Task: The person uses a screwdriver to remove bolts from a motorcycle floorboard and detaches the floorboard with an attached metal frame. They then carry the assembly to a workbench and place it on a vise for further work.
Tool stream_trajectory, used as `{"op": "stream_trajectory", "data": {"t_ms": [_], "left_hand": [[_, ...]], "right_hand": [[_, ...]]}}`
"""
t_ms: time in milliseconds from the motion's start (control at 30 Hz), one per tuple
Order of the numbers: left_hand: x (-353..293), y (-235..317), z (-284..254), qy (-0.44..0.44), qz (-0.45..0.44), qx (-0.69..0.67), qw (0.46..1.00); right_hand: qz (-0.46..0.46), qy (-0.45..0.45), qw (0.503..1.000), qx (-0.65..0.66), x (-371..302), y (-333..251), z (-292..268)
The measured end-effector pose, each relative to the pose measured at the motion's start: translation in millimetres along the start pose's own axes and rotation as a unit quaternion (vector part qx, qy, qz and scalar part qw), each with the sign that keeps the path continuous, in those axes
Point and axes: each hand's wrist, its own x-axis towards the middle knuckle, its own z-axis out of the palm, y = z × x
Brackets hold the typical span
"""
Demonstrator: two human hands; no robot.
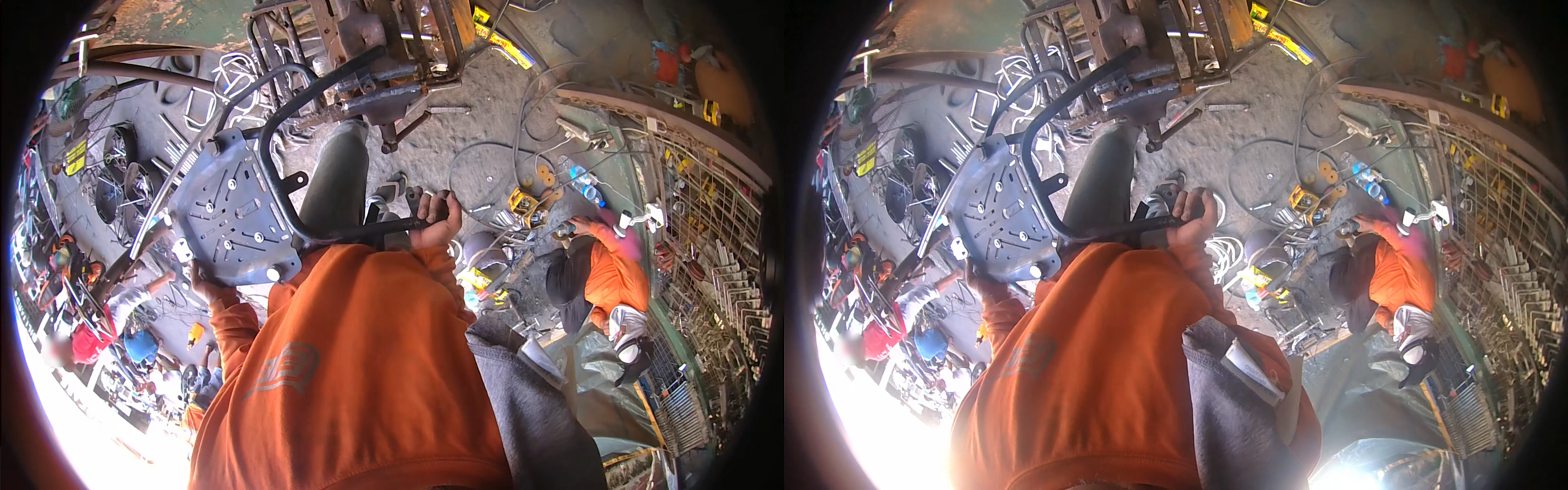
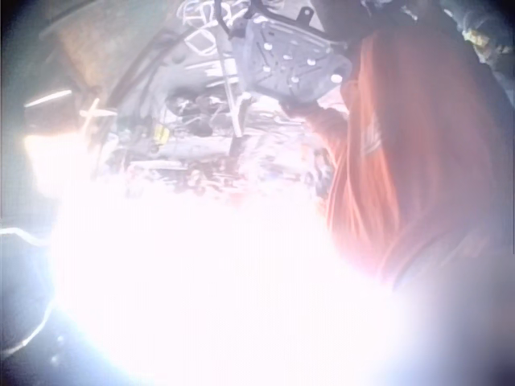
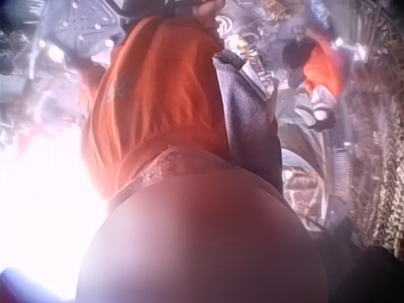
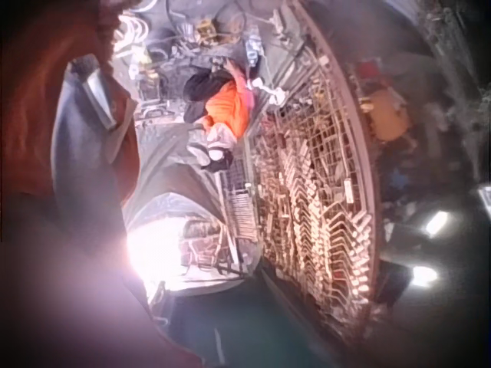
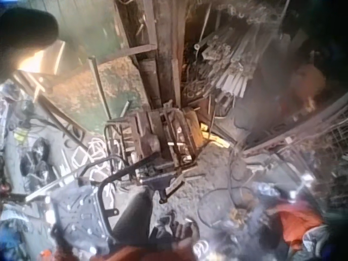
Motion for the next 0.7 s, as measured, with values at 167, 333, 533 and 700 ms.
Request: {"op": "stream_trajectory", "data": {"t_ms": [167, 333, 533, 700], "left_hand": [[-1, 12, 3, 0.023, -0.021, 0.030, 0.999], [2, 21, 5, 0.045, 0.006, 0.060, 0.997], [-3, 32, 13, 0.019, -0.046, 0.050, 0.998], [-11, 42, 24, 0.030, -0.065, 0.056, 0.996]], "right_hand": [[0.006, -0.026, 1.000, -0.015, -13, -11, 18], [0.039, 0.016, 0.999, 0.003, -20, -19, 38], [0.040, 0.030, 0.999, -0.013, -23, -22, 45], [0.051, 0.015, 0.998, -0.015, -24, -27, 47]]}}
